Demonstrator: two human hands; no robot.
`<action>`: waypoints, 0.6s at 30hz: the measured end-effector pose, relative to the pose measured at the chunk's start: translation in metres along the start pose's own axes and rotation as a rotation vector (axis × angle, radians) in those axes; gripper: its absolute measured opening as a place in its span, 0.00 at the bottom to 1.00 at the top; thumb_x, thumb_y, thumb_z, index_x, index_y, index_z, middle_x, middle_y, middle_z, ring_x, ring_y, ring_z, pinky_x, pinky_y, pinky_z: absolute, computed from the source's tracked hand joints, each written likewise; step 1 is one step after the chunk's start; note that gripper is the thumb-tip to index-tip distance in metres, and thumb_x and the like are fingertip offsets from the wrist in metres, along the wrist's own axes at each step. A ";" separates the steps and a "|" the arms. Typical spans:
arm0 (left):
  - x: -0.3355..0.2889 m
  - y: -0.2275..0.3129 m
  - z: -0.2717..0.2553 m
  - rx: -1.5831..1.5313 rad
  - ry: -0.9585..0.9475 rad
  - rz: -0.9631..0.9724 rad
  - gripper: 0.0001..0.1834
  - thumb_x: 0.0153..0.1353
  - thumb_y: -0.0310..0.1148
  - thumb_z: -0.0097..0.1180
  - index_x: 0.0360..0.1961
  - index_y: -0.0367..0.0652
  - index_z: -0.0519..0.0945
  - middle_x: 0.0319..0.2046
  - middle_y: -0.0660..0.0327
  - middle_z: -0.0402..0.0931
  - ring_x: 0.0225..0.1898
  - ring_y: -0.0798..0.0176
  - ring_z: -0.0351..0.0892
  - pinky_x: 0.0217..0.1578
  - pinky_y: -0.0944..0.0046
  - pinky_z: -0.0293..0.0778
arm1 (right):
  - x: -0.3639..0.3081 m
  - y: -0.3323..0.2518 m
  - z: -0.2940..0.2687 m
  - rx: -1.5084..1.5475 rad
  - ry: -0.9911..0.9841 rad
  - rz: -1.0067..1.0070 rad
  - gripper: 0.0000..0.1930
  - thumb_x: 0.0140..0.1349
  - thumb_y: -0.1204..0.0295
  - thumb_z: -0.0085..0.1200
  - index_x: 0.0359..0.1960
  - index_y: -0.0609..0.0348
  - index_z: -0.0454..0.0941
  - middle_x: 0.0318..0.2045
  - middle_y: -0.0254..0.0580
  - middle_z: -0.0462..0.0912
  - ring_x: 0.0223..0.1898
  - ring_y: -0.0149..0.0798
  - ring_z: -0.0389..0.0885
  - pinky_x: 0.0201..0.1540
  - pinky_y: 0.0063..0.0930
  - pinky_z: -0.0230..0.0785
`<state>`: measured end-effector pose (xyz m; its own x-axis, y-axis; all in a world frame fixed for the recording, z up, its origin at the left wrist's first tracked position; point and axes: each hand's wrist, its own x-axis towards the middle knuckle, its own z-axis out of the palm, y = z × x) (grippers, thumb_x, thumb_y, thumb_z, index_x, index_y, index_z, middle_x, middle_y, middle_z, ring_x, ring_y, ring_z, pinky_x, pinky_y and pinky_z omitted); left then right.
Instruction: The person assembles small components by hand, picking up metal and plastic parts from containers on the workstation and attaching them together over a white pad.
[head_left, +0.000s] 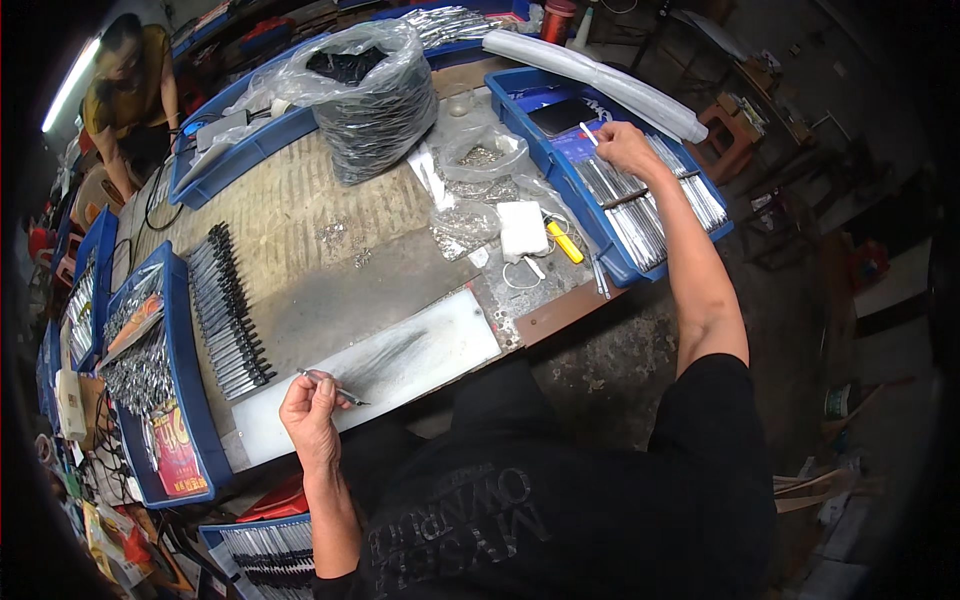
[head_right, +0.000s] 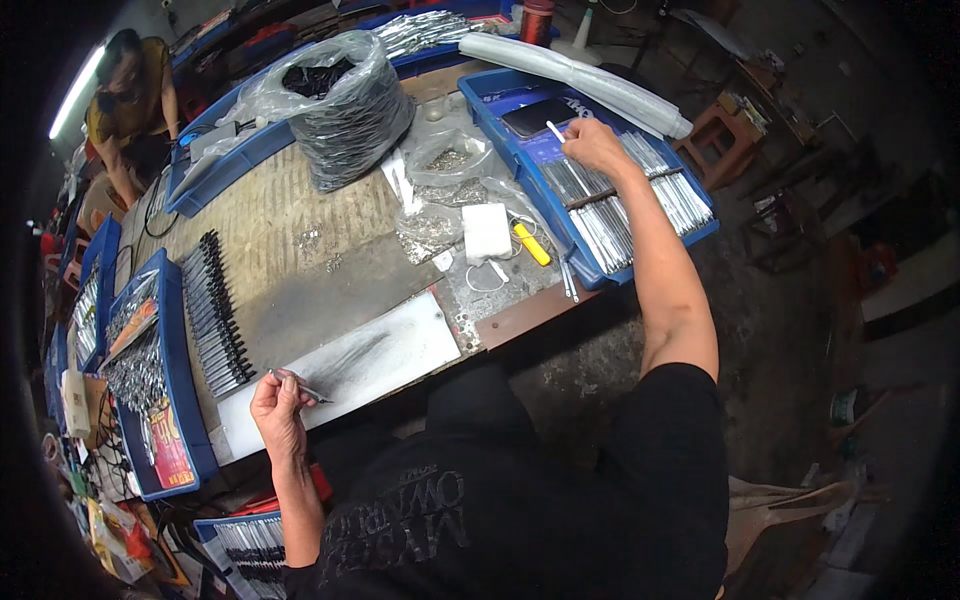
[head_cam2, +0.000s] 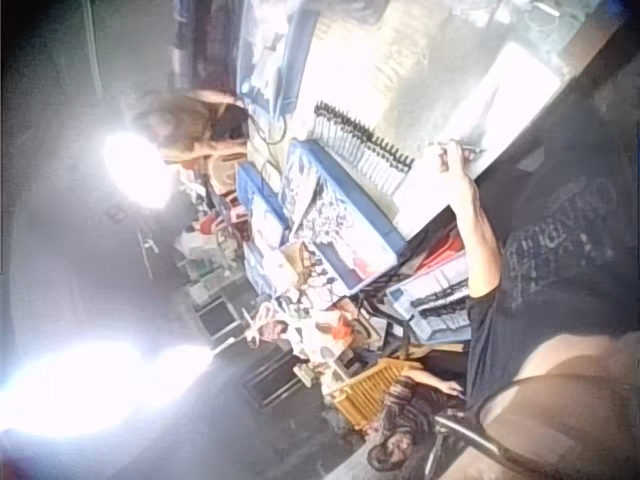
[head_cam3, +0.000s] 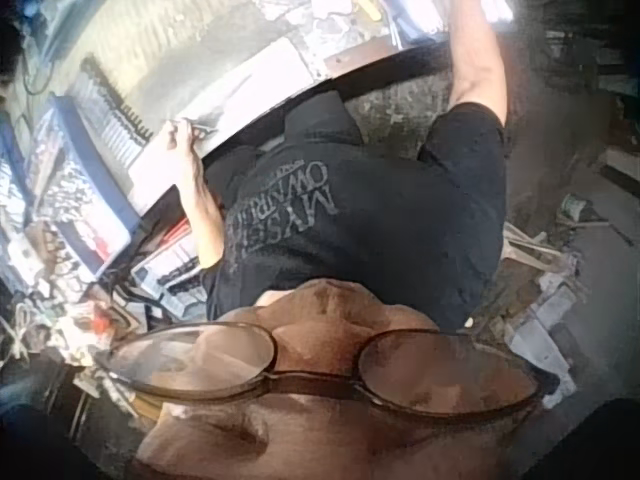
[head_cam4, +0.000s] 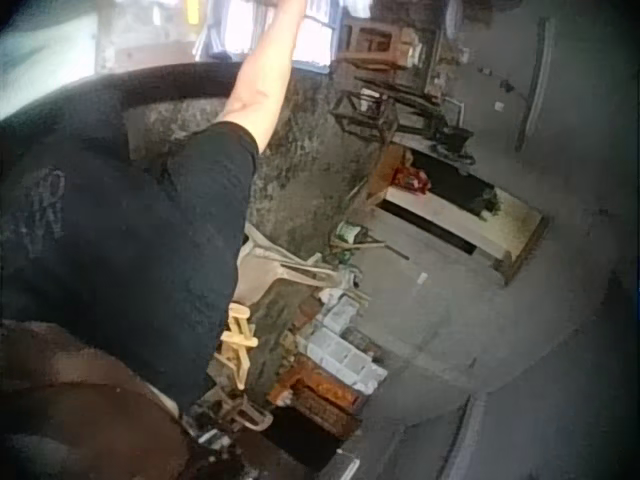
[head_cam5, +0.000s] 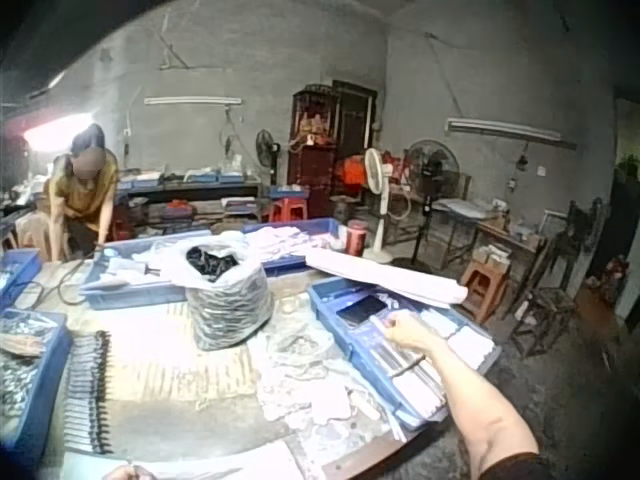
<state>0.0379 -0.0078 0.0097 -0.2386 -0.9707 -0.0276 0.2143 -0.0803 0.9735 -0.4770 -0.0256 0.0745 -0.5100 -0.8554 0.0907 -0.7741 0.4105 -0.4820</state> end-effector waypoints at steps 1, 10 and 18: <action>0.000 0.000 0.000 0.008 0.002 0.002 0.05 0.57 0.29 0.53 0.29 0.39 0.72 0.24 0.63 0.71 0.21 0.73 0.68 0.23 0.72 0.69 | -0.003 -0.007 -0.001 0.122 -0.028 -0.055 0.08 0.41 0.72 0.52 0.16 0.63 0.69 0.13 0.35 0.68 0.18 0.27 0.65 0.22 0.23 0.59; 0.003 0.004 0.023 -0.012 -0.103 -0.082 0.04 0.56 0.26 0.52 0.30 0.34 0.75 0.26 0.61 0.73 0.24 0.72 0.71 0.27 0.73 0.70 | -0.115 -0.127 0.045 0.850 -0.343 -0.253 0.04 0.50 0.79 0.53 0.29 0.63 0.74 0.22 0.25 0.72 0.22 0.16 0.66 0.24 0.11 0.59; 0.002 0.000 0.049 -0.120 -0.172 -0.108 0.06 0.56 0.28 0.53 0.28 0.35 0.75 0.26 0.63 0.72 0.25 0.72 0.70 0.27 0.71 0.71 | -0.188 -0.160 0.120 1.324 -0.810 -0.170 0.07 0.53 0.79 0.54 0.34 0.64 0.72 0.25 0.31 0.75 0.27 0.21 0.73 0.30 0.13 0.66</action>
<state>-0.0088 0.0018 0.0211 -0.4219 -0.9030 -0.0805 0.2878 -0.2176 0.9327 -0.2125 0.0313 0.0304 0.2139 -0.9758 -0.0443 0.2926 0.1073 -0.9502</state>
